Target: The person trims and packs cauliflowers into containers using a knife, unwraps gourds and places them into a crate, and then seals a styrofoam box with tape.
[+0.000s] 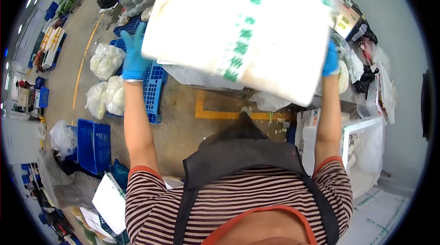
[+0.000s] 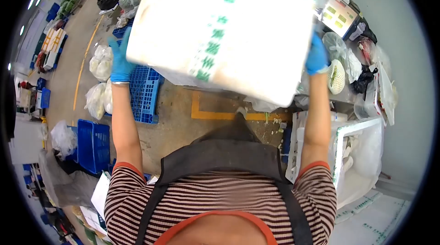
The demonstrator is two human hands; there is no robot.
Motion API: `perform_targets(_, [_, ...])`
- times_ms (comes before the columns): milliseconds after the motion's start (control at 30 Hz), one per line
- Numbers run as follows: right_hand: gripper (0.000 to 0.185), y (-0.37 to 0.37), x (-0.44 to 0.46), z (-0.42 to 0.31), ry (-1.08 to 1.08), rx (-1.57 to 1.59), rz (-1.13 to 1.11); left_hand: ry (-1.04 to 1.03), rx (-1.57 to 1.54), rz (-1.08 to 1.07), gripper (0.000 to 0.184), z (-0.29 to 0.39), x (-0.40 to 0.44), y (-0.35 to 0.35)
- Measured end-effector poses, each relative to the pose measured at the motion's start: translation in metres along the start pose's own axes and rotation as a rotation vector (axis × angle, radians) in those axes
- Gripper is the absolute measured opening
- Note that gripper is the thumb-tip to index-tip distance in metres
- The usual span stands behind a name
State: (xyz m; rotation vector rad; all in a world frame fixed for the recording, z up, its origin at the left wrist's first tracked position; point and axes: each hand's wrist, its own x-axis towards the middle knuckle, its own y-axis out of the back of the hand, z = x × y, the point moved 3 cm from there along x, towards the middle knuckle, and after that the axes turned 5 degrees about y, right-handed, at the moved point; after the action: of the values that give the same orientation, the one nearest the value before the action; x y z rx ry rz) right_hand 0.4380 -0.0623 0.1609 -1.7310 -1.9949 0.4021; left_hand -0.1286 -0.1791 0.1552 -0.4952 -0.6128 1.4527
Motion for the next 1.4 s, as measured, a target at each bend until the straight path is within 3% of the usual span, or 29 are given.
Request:
perform_targets(33, [0.038, -0.014, 0.013, 0.026, -0.070, 0.043, -0.040, -0.243, 0.808, 0.080, 0.083, 0.018, 0.000, 0.007])
perform_targets(100, [0.040, -0.023, 0.051, 0.077, -0.165, 0.002, -0.041, -0.280, 0.968, 0.221, 0.070, 0.031, 0.010, 0.010])
perform_targets(133, [0.042, -0.022, 0.072, 0.098, -0.190, -0.083, -0.006, -0.064, 0.323, 0.291, 0.065, 0.026, 0.021, 0.014])
perform_targets(200, [0.046, -0.014, 0.113, 0.136, -0.157, -0.467, -0.082, 0.053, 0.549, 0.383, 0.056, 0.016, 0.036, 0.034])
perform_targets(267, [0.050, -0.023, 0.125, 0.164, -0.310, -0.595, -0.018, 0.066, 0.664, 0.354, 0.055, 0.003, 0.066, 0.088])
perform_targets(333, [0.062, -0.039, 0.126, 0.186, -0.244, -0.585, -0.066, 0.128, 0.753, 0.381, 0.057, -0.014, 0.081, 0.128])
perform_targets(400, [0.078, -0.029, 0.121, 0.217, -0.179, -0.973, -0.118, 0.225, 0.779, 0.356, 0.058, -0.038, 0.082, 0.145])
perform_targets(467, [0.093, -0.033, 0.096, 0.229, -0.124, -1.192, -0.073, 0.299, 0.808, 0.464, 0.060, -0.066, 0.082, 0.163])
perform_targets(500, [0.094, -0.033, 0.091, 0.230, -0.163, -1.037, -0.019, 0.333, 0.855, 0.440, 0.061, -0.075, 0.085, 0.187])
perform_targets(600, [0.094, -0.038, 0.093, 0.229, -0.254, -0.985, -0.025, 0.466, 0.880, 0.499, 0.056, -0.066, 0.076, 0.152])
perform_targets(733, [0.093, -0.043, 0.091, 0.217, -0.210, -1.066, -0.083, 0.430, 0.938, 0.485, 0.056, -0.066, 0.064, 0.148])
perform_targets(933, [0.099, -0.029, 0.101, 0.204, -0.431, -0.945, -0.184, 0.580, 0.777, 0.534, 0.059, -0.061, 0.071, 0.169])
perform_targets(967, [0.088, -0.009, 0.106, 0.213, -0.315, -0.820, -0.140, 0.580, 0.774, 0.580, 0.057, -0.058, 0.072, 0.172])
perform_targets(1000, [0.074, 0.011, 0.113, 0.210, -0.379, -0.617, -0.054, 0.589, 0.766, 0.624, 0.058, -0.056, 0.074, 0.163])
perform_targets(1033, [0.071, 0.034, 0.126, 0.200, -0.443, -0.589, 0.008, 0.508, 0.828, 0.641, 0.049, -0.054, 0.074, 0.145])
perform_targets(1067, [0.068, 0.059, 0.141, 0.191, -0.510, -0.558, 0.070, 0.533, 0.887, 0.665, 0.052, -0.048, 0.071, 0.140])
perform_targets(1167, [0.061, 0.158, 0.204, 0.218, -0.285, -0.970, 0.173, 0.645, 1.232, 0.770, 0.064, -0.023, 0.074, 0.123])
perform_targets(1200, [0.060, 0.178, 0.229, 0.226, -0.251, -1.119, 0.173, 0.514, 1.417, 0.727, 0.063, -0.011, 0.072, 0.139])
perform_targets(1300, [0.067, 0.217, 0.309, 0.268, -0.054, -1.393, 0.090, 0.135, 1.922, 0.682, 0.058, -0.010, 0.108, 0.021])
perform_targets(1400, [0.072, 0.215, 0.382, 0.288, -0.070, -1.524, -0.003, 0.092, 1.732, 0.476, 0.052, -0.052, 0.152, -0.079])
